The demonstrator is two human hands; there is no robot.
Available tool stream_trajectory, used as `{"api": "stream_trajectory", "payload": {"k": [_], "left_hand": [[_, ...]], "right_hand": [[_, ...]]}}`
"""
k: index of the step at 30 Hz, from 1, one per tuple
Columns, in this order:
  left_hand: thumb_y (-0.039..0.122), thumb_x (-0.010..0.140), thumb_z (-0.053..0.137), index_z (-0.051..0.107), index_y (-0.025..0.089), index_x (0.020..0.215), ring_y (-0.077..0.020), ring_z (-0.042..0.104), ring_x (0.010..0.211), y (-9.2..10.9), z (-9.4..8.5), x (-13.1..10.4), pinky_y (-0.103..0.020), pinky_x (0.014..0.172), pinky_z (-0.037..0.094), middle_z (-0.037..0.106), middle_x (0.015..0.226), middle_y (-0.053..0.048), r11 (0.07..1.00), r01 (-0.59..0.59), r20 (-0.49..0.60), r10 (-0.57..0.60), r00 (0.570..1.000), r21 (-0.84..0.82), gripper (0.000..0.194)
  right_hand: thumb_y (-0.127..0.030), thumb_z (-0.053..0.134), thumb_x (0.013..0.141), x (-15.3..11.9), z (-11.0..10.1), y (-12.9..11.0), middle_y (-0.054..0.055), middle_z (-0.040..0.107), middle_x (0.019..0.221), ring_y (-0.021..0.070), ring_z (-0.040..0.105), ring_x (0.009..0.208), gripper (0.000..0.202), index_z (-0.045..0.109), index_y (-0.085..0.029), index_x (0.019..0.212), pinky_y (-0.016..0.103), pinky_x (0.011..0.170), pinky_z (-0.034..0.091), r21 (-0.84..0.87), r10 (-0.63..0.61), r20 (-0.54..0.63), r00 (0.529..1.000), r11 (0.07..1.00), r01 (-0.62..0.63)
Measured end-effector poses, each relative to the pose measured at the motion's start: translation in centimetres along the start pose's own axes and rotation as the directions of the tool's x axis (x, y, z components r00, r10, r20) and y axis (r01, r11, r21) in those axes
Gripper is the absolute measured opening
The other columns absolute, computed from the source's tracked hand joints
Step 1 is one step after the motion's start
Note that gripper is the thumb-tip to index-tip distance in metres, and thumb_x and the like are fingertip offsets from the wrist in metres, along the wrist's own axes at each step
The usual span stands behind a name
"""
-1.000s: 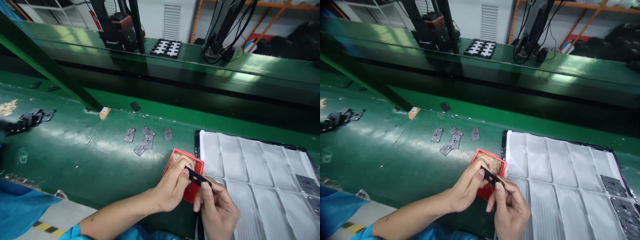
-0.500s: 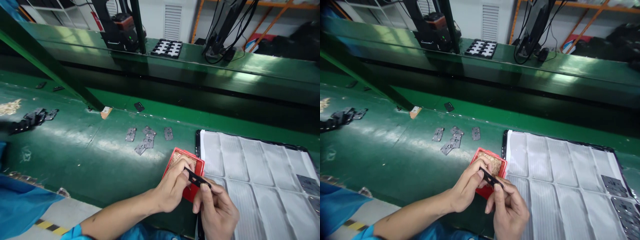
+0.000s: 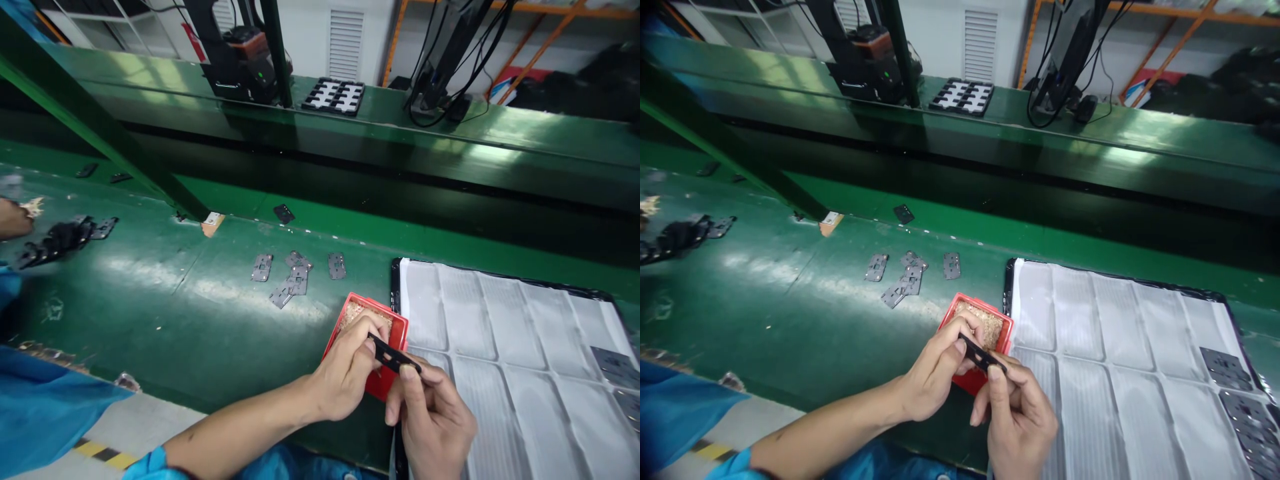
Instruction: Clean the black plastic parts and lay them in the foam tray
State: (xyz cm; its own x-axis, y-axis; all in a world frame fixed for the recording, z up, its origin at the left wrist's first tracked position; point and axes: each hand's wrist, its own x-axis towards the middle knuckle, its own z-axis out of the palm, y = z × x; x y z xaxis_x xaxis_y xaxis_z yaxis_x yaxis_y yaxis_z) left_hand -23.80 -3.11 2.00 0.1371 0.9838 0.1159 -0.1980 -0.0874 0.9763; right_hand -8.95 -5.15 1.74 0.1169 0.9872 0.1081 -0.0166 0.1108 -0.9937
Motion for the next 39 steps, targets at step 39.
{"api": "stream_trajectory", "payload": {"k": [39], "left_hand": [[0.042, 0.114, 0.031, 0.050, 0.018, 0.094, -0.0121, 0.048, 0.073, -0.2, 0.1, -0.5, -0.027, 0.066, 0.044, 0.054, 0.102, -0.007, 0.995, 0.090, 0.046, -0.091, 0.995, 0.038, 0.037]], "right_hand": [[-0.037, 0.071, 0.104, -0.6, -1.3, 0.7, -0.006, 0.061, 0.046, 0.0105, 0.054, 0.033, 0.019, 0.067, -0.020, 0.095, 0.017, 0.039, 0.045, -0.053, 0.146, 0.025, 0.989, 0.988, -0.145]]}}
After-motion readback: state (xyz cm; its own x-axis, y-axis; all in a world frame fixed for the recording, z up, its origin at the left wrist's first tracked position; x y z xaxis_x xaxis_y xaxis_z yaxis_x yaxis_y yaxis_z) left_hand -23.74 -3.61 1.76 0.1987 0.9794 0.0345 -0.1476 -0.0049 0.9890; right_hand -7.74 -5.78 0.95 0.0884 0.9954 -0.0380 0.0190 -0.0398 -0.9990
